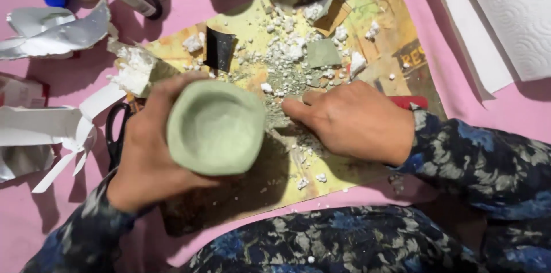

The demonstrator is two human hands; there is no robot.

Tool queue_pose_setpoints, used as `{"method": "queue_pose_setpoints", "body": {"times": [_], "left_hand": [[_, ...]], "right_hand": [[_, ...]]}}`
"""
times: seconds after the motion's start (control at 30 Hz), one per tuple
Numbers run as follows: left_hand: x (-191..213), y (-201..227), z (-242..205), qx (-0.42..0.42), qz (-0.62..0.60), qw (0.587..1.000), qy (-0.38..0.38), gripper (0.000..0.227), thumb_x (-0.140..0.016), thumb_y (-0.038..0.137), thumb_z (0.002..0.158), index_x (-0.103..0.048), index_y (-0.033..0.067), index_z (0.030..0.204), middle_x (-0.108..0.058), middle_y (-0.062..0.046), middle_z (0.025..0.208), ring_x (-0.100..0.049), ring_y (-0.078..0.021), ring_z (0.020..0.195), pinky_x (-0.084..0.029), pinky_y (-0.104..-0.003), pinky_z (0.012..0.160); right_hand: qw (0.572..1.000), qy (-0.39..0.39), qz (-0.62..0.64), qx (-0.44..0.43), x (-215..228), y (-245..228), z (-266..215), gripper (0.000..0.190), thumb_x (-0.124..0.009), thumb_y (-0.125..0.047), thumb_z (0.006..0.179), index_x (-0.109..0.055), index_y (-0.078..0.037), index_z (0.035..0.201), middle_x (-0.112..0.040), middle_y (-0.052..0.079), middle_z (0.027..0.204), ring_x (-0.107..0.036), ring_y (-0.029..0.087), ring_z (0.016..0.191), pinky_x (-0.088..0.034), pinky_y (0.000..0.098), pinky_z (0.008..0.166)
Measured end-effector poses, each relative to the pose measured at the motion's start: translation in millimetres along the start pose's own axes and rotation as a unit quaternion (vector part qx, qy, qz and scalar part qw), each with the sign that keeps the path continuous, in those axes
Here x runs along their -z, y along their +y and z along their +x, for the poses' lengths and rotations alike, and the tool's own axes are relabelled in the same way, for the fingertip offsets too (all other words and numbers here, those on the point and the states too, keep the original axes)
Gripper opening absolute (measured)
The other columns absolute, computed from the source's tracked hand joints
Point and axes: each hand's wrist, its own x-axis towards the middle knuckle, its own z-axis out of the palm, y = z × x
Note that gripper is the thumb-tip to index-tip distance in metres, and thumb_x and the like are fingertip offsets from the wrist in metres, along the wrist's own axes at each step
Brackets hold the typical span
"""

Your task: Refining and scraping the edges of a molded clay object using a utility knife.

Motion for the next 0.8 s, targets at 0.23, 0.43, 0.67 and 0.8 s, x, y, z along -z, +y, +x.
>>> {"method": "queue_pose_setpoints", "body": {"times": [0.23,0.43,0.67,0.8], "left_hand": [[-21,-85,-16,-0.017,-0.333,0.943,-0.006,0.125,-0.099,0.028,0.054,-0.032,0.0031,0.157,-0.052,-0.008,0.149,-0.052,-0.0209,0.142,-0.042,-0.038,0.125],[-41,-98,-23,0.068,-0.613,0.787,-0.014,0.127,-0.099,0.028,0.057,-0.031,0.0004,0.16,-0.052,-0.013,0.149,-0.05,-0.0257,0.139,-0.039,-0.041,0.122],[-45,-110,-28,0.099,-0.713,0.689,-0.088,0.124,-0.093,0.023,0.062,-0.025,0.0031,0.164,-0.052,-0.019,0.146,-0.051,-0.0318,0.135,-0.04,-0.047,0.117],[-48,-112,-29,0.146,-0.695,0.699,-0.087,0.122,-0.09,0.021,0.059,-0.025,0.007,0.162,-0.054,-0.019,0.142,-0.053,-0.0328,0.132,-0.043,-0.05,0.114]], "right_hand": [[0.999,0.022,-0.019,0.022,12,0,3,0.058,-0.055,0.0,0.077,-0.054,-0.009,0.134,-0.062,0.012,0.075,-0.064,0.028,0.056,-0.051,0.0425,0.046],[0.992,-0.095,-0.04,-0.066,7,3,6,0.07,-0.055,-0.002,0.095,-0.036,-0.017,0.16,-0.07,0.008,0.092,-0.065,0.023,0.063,-0.053,0.0363,0.059],[0.995,0.091,0.025,0.03,1,-7,29,0.023,-0.073,-0.014,0.085,-0.066,-0.008,0.106,-0.07,0.012,0.095,-0.068,0.031,0.085,-0.055,0.0407,0.07],[0.981,0.172,0.016,0.086,9,-25,40,0.029,-0.071,-0.007,0.083,-0.07,-0.005,0.112,-0.071,0.012,0.11,-0.068,0.033,0.099,-0.055,0.0419,0.083]]}}
